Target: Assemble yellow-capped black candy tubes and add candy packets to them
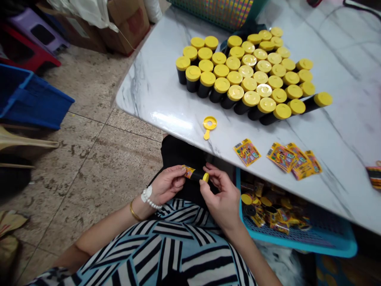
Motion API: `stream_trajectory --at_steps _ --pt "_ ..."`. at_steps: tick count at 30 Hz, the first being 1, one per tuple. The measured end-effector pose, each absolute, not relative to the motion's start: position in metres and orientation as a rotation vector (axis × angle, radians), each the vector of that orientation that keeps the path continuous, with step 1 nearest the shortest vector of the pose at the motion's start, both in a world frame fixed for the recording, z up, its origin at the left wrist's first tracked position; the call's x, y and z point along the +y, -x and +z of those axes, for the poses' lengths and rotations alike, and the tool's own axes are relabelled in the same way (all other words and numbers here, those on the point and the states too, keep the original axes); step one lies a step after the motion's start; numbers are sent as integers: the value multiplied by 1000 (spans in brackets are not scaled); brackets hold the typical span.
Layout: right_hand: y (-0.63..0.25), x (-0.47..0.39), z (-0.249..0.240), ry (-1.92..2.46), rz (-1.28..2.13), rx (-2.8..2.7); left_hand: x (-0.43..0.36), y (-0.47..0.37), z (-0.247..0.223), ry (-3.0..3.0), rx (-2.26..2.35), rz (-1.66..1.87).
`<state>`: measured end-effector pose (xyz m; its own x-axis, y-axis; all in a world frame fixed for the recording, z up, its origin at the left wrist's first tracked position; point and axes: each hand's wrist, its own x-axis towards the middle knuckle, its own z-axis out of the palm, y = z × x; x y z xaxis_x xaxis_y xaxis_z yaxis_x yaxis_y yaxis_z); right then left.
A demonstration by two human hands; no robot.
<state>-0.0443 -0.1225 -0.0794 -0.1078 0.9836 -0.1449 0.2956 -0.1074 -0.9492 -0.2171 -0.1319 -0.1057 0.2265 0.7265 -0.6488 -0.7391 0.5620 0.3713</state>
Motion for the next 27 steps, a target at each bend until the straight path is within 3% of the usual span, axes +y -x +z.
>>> stream_trajectory --at_steps 9,18,22,27 --pt "50 -121 -80 1273 1594 -1314 -136 218 -102 -35 962 1009" --pt "33 -125 -79 1309 1318 -1406 -145 224 -96 -318 1153 1122" --pt "27 -127 -70 1176 1315 -1546 -140 233 -88 -559 940 944" --pt "28 -124 -75 1137 1075 -1870 -135 227 -86 -589 883 836"
